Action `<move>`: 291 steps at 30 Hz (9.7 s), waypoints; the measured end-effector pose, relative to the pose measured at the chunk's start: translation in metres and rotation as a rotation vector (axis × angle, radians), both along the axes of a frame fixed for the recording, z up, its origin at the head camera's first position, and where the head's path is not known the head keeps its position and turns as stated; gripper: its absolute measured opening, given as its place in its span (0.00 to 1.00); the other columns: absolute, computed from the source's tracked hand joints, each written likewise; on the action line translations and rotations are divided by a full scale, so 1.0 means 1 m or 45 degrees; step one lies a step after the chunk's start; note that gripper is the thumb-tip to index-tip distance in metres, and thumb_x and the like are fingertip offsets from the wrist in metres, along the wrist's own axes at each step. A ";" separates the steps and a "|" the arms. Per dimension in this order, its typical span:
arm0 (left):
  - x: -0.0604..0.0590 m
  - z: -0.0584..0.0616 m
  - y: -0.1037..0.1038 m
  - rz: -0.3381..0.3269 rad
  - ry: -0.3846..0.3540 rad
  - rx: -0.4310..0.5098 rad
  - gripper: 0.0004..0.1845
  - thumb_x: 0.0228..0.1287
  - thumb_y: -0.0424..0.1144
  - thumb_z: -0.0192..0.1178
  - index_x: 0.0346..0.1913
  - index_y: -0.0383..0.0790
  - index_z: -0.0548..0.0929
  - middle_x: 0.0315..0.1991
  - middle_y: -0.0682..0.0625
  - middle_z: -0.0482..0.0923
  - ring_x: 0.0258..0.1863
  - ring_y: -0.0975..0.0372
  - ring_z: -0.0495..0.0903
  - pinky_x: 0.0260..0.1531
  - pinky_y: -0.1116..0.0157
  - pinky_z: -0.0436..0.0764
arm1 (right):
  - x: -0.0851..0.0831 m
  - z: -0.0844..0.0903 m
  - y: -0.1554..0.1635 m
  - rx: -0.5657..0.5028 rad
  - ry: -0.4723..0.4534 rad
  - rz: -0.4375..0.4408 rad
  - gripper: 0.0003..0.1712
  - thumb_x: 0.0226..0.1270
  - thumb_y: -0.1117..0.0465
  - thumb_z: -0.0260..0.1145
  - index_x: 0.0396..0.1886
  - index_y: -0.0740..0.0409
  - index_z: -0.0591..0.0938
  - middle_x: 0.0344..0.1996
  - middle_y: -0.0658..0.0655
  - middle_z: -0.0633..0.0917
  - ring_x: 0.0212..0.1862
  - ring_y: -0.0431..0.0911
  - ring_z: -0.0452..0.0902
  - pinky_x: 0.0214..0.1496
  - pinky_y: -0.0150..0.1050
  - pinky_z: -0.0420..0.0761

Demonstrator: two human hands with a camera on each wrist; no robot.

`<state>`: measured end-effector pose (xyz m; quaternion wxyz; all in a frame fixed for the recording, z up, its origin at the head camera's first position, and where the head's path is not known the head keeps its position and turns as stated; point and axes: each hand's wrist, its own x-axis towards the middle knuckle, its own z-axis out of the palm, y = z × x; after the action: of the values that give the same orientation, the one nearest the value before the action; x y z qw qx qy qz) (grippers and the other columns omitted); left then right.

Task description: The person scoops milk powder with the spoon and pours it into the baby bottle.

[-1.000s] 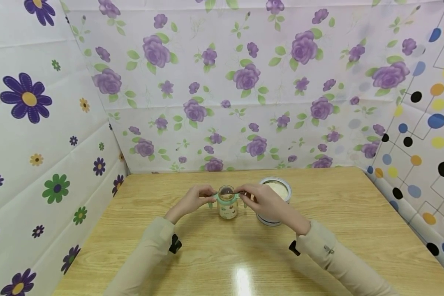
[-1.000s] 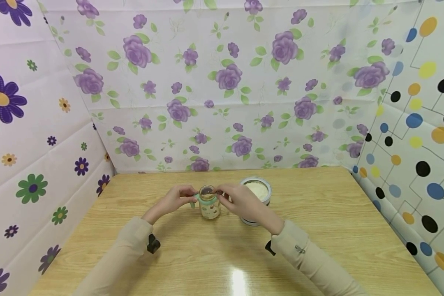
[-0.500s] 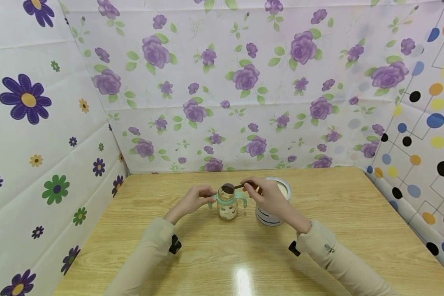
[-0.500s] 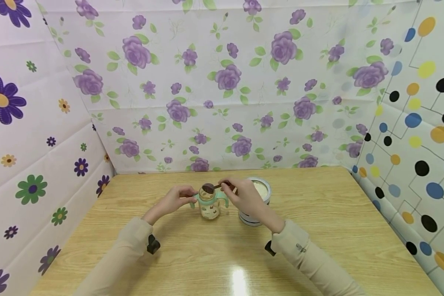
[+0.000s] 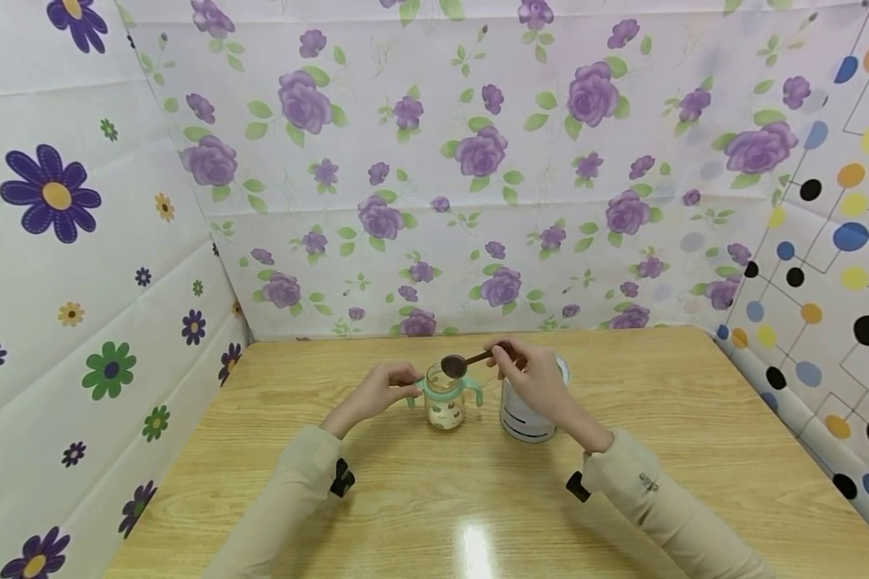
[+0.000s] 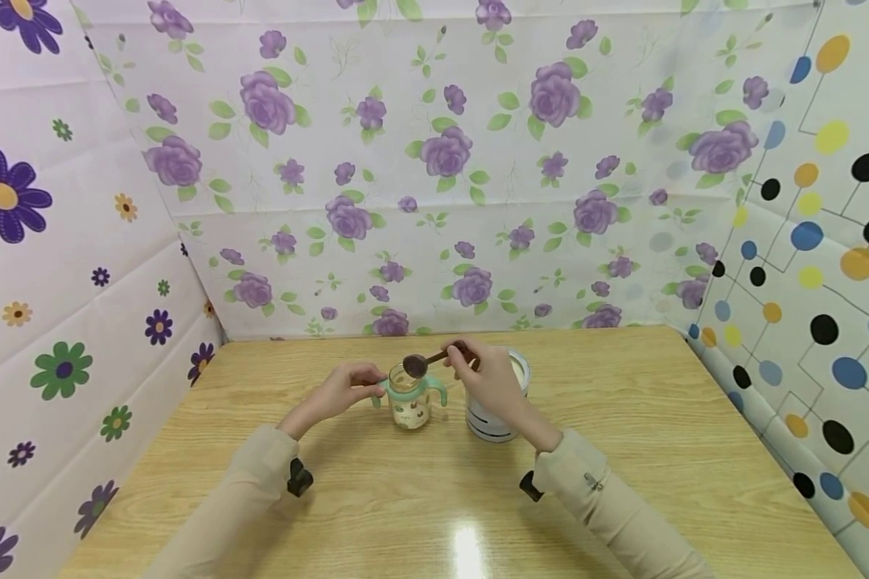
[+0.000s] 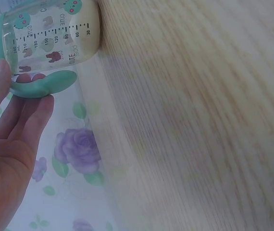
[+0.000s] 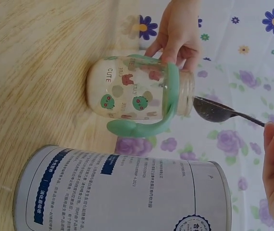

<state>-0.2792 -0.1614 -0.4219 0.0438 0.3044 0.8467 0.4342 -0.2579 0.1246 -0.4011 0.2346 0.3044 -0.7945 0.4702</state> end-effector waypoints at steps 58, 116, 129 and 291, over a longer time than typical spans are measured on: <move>0.000 0.001 0.001 0.006 -0.020 -0.029 0.09 0.64 0.30 0.61 0.45 0.30 0.83 0.45 0.36 0.83 0.44 0.47 0.83 0.47 0.61 0.84 | 0.015 0.027 0.028 -0.425 -0.191 -0.175 0.14 0.73 0.69 0.54 0.34 0.77 0.81 0.21 0.73 0.79 0.18 0.55 0.73 0.17 0.26 0.72; 0.004 0.003 0.002 0.021 -0.020 -0.033 0.09 0.65 0.30 0.61 0.46 0.30 0.83 0.44 0.36 0.83 0.44 0.47 0.83 0.46 0.65 0.84 | -0.016 -0.001 0.059 -0.247 0.390 -0.449 0.12 0.65 0.70 0.57 0.22 0.63 0.81 0.10 0.51 0.72 0.15 0.33 0.59 0.16 0.25 0.58; -0.001 -0.002 0.002 0.023 -0.013 -0.035 0.09 0.64 0.29 0.61 0.46 0.30 0.83 0.44 0.36 0.83 0.44 0.47 0.83 0.47 0.64 0.84 | -0.014 0.000 0.058 -0.023 0.648 -0.380 0.13 0.62 0.67 0.55 0.17 0.60 0.75 0.09 0.49 0.69 0.15 0.34 0.58 0.16 0.26 0.57; -0.001 -0.004 0.000 0.016 0.019 -0.010 0.10 0.64 0.29 0.61 0.47 0.29 0.83 0.46 0.36 0.83 0.44 0.47 0.84 0.47 0.61 0.85 | -0.024 0.019 0.044 -1.233 -1.194 0.065 0.23 0.77 0.63 0.45 0.23 0.57 0.80 0.16 0.47 0.75 0.18 0.36 0.69 0.19 0.24 0.68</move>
<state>-0.2798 -0.1614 -0.4263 0.0358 0.3022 0.8506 0.4288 -0.2823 0.1685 -0.3819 -0.0366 -0.0528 -0.5043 0.8612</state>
